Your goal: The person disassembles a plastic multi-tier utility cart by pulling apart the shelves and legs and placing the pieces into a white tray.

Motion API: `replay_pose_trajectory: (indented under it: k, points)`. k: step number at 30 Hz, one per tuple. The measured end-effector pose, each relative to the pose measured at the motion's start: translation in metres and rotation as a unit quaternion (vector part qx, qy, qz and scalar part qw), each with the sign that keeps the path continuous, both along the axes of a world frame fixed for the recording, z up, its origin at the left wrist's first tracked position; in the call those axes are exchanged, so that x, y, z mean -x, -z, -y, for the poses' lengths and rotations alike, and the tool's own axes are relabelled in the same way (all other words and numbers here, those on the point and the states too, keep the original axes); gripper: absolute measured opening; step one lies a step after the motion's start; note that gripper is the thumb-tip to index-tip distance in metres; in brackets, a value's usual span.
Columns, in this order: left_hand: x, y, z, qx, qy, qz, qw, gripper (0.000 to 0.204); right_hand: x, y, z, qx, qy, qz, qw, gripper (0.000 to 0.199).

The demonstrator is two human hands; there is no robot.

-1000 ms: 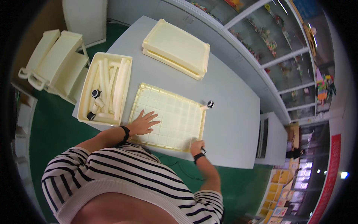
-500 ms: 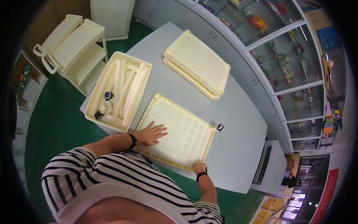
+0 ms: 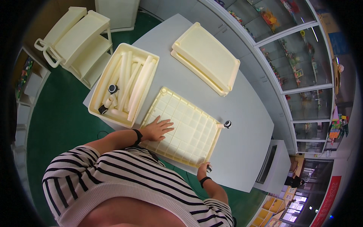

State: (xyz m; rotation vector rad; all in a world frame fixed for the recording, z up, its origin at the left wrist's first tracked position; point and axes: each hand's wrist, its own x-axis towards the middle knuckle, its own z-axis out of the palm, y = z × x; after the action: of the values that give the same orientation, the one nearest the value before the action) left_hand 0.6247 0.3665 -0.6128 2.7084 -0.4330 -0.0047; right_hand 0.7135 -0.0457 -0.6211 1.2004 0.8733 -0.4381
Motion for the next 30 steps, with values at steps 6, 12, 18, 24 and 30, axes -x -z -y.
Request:
replay_pose_trajectory:
  k: [6,12,18,24,30]
  points:
    - [0.007,0.0,0.001,-0.005,-0.005,0.001,1.0,0.059,-0.021,-0.02,-0.014,-0.145,0.127,-0.067,0.979,0.014]
    - [0.003,-0.003,0.001,0.017,-0.005,-0.011,1.0,0.058,-0.038,-0.02,-0.009,-0.203,0.203,-0.1,0.953,0.013]
    - [0.004,-0.001,0.001,0.016,-0.011,0.0,1.0,0.059,-0.043,-0.026,-0.01,-0.23,0.196,-0.142,0.943,0.013]
    - [0.006,-0.002,0.002,0.017,-0.022,0.013,1.0,0.06,-0.045,-0.033,-0.015,-0.213,0.202,-0.167,0.941,0.012]
    - [0.006,0.0,0.004,0.023,-0.02,-0.015,0.999,0.06,-0.048,-0.033,-0.018,-0.181,0.218,-0.168,0.944,0.016]
